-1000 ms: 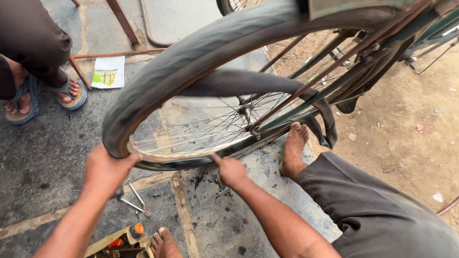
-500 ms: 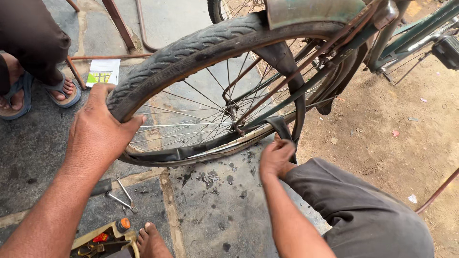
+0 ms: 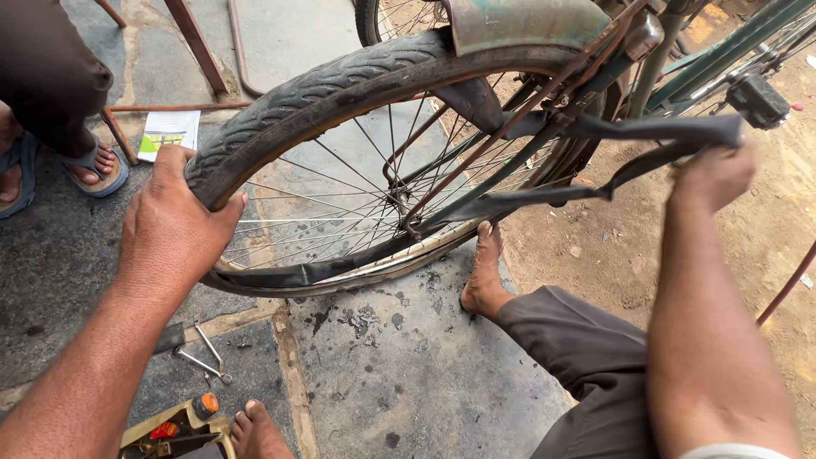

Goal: The person removes a bicycle tire from the rim, cuts a piece of rubber, and inserts it into the tire. They then reseat the tire onto the rim by hand.

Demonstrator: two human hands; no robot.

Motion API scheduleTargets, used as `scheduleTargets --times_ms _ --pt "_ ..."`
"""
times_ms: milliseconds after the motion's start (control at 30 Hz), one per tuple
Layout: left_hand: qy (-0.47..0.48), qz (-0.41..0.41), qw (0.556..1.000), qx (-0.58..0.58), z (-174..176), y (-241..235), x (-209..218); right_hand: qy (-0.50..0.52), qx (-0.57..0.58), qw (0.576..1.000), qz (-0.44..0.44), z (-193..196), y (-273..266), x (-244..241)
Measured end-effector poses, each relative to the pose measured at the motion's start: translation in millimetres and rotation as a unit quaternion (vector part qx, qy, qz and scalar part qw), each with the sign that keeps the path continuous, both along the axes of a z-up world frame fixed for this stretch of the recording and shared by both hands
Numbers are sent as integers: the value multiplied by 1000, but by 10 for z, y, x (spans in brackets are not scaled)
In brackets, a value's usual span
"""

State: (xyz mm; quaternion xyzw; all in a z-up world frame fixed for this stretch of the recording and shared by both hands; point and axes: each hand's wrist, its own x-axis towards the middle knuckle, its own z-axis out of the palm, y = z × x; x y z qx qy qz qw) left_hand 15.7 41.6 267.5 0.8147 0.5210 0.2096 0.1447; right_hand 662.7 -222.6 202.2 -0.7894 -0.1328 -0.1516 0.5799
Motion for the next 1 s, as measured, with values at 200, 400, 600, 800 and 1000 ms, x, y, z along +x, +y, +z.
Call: scheduleTargets --times_ms 200,400,600,800,1000 --pt "-24 -12 1000 -13 59 -38 -35 -26 -73 994 72 493 81 368" --pt "-45 -5 999 -25 24 -60 -45 127 -220 966 37 -212 181 240" --pt "-68 -107 991 34 -5 27 -251 232 -234 941 75 -806 306 -59" --pt "-16 -63 972 -224 -811 535 -1077 302 -443 831 147 -1250 173 -312" --pt "340 -18 894 -291 -2687 186 -1482 -17 -825 413 385 -1760 445 -1940"
